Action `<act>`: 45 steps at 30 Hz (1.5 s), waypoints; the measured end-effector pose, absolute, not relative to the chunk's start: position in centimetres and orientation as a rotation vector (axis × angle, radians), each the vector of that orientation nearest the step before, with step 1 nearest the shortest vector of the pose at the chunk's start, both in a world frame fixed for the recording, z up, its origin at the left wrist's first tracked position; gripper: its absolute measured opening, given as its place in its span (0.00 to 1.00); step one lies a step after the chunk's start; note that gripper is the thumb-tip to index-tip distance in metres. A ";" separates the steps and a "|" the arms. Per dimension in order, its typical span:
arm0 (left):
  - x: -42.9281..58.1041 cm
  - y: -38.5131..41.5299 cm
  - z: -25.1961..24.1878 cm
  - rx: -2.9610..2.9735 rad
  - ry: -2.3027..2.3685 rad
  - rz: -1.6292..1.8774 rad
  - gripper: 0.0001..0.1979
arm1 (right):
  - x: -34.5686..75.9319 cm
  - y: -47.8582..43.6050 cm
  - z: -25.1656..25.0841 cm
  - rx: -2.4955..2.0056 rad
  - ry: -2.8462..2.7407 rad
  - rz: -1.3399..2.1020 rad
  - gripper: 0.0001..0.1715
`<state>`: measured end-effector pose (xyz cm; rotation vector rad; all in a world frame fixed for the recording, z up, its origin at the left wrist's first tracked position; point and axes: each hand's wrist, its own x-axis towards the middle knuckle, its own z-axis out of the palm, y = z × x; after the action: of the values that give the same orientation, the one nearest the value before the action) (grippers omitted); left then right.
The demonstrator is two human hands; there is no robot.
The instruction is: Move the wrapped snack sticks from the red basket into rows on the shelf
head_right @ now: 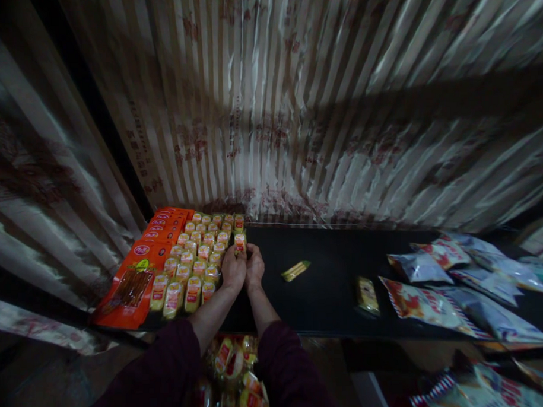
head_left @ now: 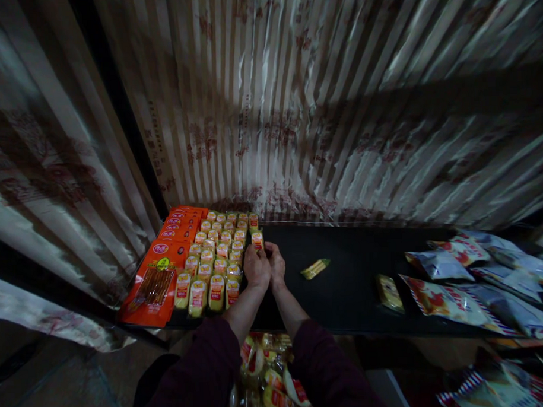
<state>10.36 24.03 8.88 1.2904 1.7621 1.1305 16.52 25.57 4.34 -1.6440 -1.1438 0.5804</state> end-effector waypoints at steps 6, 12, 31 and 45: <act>10.4 25.0 9.2 1.286 1.746 1.170 0.14 | 16.7 26.8 3.7 -1.578 -1.113 0.655 0.21; 11.0 26.0 9.0 1.287 1.776 1.133 0.13 | 16.9 28.2 3.9 -1.537 -1.128 0.655 0.19; 12.6 29.1 7.1 1.475 1.894 1.053 0.14 | 17.8 31.8 2.1 -1.511 -1.205 0.641 0.20; 13.3 30.1 5.0 1.658 1.854 1.049 0.16 | 18.2 32.5 1.6 -1.526 -1.344 0.542 0.16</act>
<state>13.30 30.12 5.03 1.6580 1.8542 1.0491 18.20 32.50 1.55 -1.5255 -1.3443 0.5424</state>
